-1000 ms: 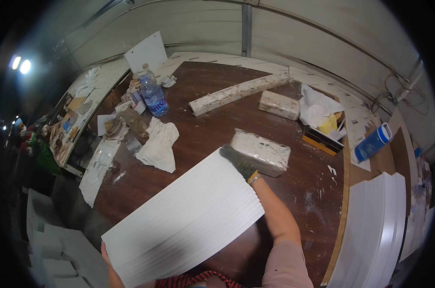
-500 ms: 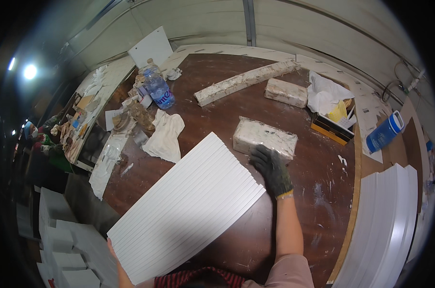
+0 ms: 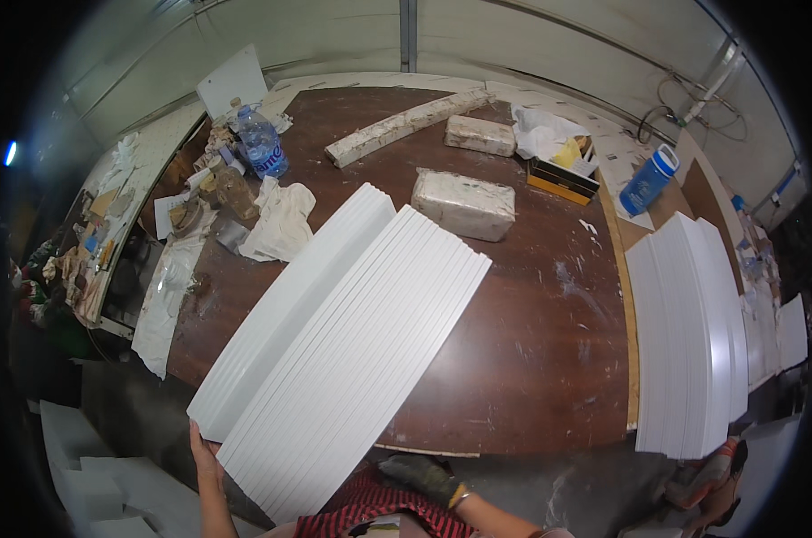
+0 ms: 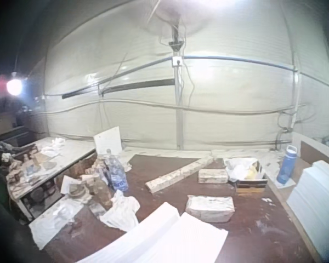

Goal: The person wipes a stack of white ribbed decorative panels with a cloth, repeatedly turning the stack to clean different sides. The person also lifts and repositions the stack on the table during the process.

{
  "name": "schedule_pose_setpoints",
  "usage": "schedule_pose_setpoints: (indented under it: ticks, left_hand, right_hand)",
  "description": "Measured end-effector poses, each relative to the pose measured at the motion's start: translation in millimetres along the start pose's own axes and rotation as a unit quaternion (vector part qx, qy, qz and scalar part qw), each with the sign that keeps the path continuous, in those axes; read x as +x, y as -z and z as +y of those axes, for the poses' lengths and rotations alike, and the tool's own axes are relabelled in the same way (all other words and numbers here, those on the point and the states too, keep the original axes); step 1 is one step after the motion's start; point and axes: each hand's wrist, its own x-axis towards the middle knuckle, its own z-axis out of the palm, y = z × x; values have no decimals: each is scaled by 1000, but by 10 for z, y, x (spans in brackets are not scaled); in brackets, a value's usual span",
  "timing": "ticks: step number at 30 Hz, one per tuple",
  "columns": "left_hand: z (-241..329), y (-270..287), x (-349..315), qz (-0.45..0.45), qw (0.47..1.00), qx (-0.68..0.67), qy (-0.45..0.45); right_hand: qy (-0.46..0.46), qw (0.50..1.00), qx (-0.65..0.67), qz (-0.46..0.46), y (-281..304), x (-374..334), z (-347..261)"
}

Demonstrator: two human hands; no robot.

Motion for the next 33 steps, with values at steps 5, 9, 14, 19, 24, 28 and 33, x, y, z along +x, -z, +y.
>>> schedule_pose_setpoints:
  ticks: [5, 9, 14, 19, 24, 28, 33]
  left_hand:
    - [43, 145, 74, -121, 992, 2, -31]
    - [98, 89, 331, -208, 975, 79, -9]
    - [70, 13, 676, -178, 972, 67, 137]
    - [-15, -199, 373, -170, 972, 104, 123]
    - [-227, -704, -431, -296, 941, 107, 123]
    - [-473, -1129, -968, -355, 904, 108, 214]
    - [-899, -1633, -1290, -449, 829, 56, 327]
  right_hand:
    - [25, 999, 33, 14, -1048, -29, 247]
    - [-107, 968, 213, 76, -1388, 122, 158]
    - [-162, 775, 562, 239, -1727, 432, -146]
    - [-82, 802, 515, 292, -1688, 425, -238]
    - [-71, 773, 473, 417, -974, -278, -83]
    - [-42, 748, 402, 526, -216, -988, -35]
    - [-14, 709, 326, 625, 753, -1791, 2]
